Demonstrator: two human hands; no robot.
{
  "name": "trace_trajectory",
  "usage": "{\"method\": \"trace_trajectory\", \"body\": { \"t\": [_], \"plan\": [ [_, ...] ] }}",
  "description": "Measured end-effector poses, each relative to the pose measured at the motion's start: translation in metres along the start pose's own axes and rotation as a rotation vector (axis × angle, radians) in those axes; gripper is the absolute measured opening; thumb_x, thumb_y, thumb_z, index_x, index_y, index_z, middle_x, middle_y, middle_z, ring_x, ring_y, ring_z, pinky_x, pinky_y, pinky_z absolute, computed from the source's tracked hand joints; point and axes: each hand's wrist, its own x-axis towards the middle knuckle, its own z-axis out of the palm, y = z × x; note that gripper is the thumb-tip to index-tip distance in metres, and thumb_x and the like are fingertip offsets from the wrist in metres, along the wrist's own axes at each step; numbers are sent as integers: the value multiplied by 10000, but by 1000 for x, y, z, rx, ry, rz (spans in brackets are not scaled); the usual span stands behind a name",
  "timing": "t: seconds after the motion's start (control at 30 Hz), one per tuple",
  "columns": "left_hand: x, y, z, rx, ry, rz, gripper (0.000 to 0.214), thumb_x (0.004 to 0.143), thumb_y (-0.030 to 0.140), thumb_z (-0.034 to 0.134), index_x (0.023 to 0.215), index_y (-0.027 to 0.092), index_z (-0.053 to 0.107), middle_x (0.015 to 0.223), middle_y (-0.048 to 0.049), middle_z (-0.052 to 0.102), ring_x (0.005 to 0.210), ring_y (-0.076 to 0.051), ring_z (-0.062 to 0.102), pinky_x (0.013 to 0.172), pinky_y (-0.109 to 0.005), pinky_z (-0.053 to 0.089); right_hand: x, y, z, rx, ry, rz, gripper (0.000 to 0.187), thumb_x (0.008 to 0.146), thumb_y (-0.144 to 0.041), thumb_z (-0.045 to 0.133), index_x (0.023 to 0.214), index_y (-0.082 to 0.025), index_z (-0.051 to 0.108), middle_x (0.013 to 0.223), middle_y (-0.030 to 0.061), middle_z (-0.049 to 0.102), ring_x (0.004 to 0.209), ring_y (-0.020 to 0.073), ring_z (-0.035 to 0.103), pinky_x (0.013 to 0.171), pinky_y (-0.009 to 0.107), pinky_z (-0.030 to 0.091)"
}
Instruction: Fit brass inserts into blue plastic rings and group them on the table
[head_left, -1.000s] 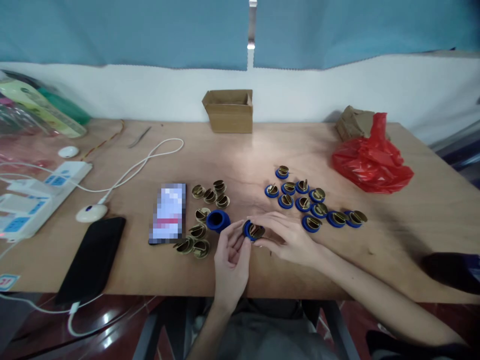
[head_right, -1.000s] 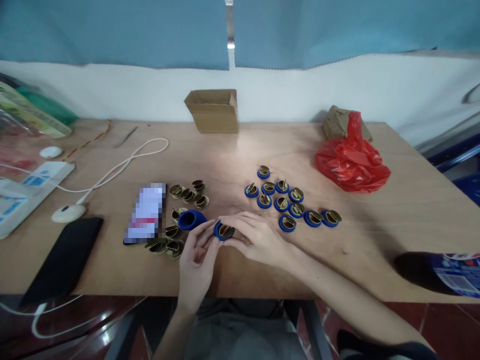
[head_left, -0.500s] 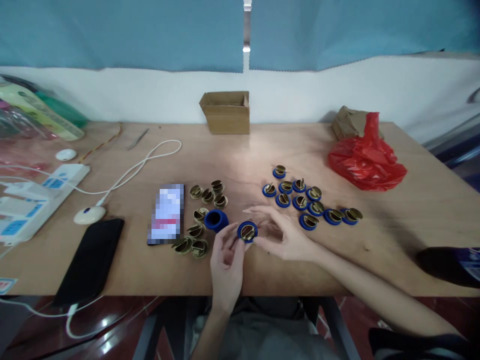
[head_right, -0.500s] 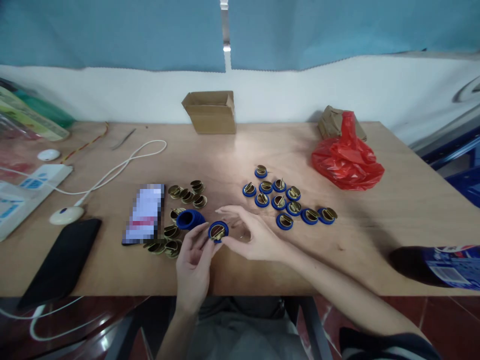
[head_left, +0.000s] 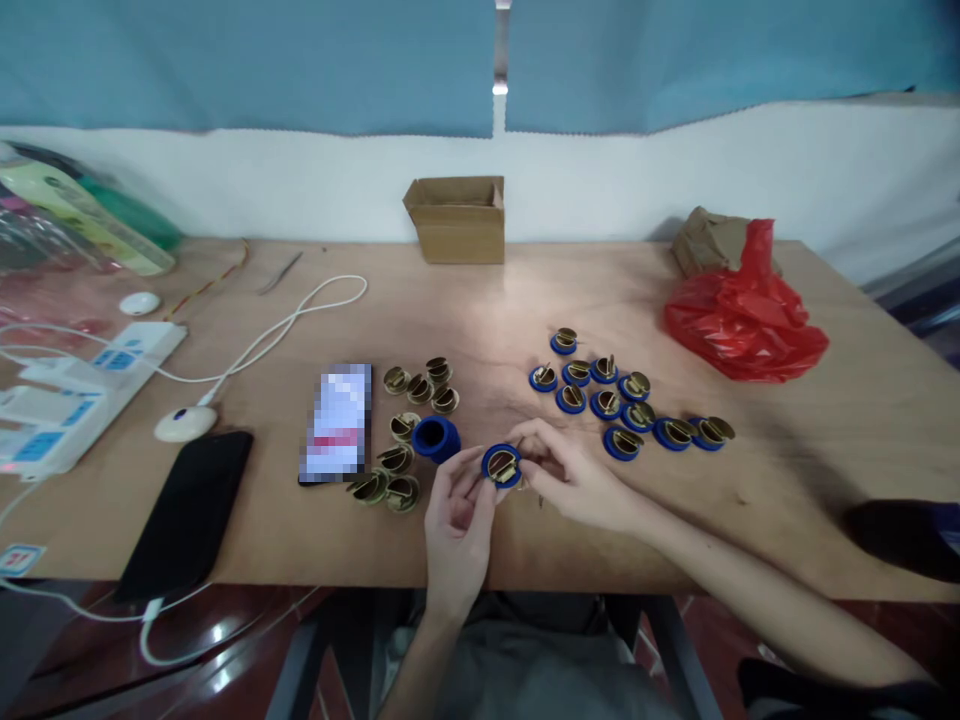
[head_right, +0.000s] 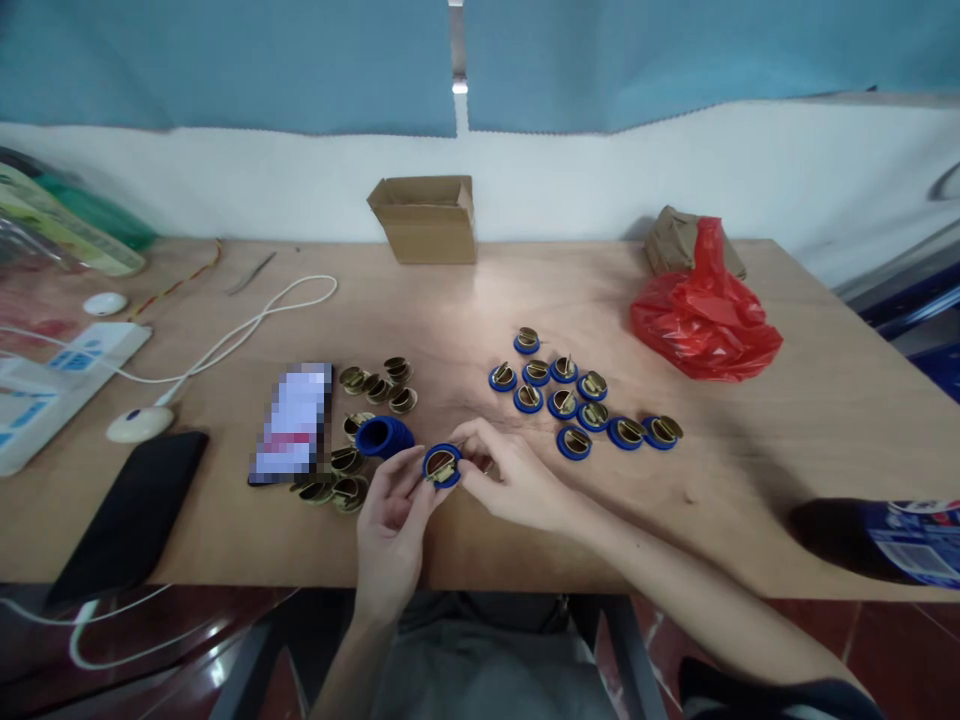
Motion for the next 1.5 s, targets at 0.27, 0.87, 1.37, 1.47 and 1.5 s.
{"method": "trace_trajectory", "body": {
  "t": [0.27, 0.87, 1.37, 1.47, 1.5],
  "plan": [
    [-2, 1, -1, -31, -10, -20, 371, 912, 281, 740, 1251, 216, 602, 1223, -123, 740, 1185, -291, 716, 969, -422, 634, 1, -1, 5, 108, 67, -42, 161, 928, -240, 588, 1073, -213, 526, 783, -33, 566, 669, 113, 545, 580, 230, 432],
    [-1, 1, -4, 38, 41, -119, 385, 884, 334, 772, 1247, 225, 701, 1238, -103, 761, 1173, -257, 726, 952, -302, 623, 1, -1, -15, -56, -100, 9, 211, 1003, -269, 504, 1203, -211, 539, 767, -29, 645, 591, 102, 594, 522, 207, 466],
    [0, 3, 0, 63, -16, -196, 433, 942, 456, 679, 1305, 221, 691, 1376, -121, 690, 1200, -294, 709, 981, -387, 622, -1, -6, -16, -250, 77, -134, 197, 961, -217, 566, 1158, -210, 559, 688, -70, 563, 554, 82, 531, 521, 183, 424],
    [1, 1, 1, 56, -64, -198, 419, 945, 458, 669, 1278, 207, 706, 1341, -128, 709, 1209, -303, 702, 999, -424, 613, -3, -8, -17, -348, 56, -208, 195, 974, -221, 569, 1169, -206, 563, 765, -33, 618, 633, 101, 599, 562, 194, 465],
    [1, 1, 1, 74, -82, -184, 414, 925, 435, 701, 1276, 214, 707, 1334, -122, 713, 1209, -296, 702, 1006, -413, 608, -3, -8, -17, -365, 37, -222, 204, 978, -228, 576, 1181, -206, 561, 786, -22, 638, 666, 112, 624, 583, 204, 481]
  ]
}}
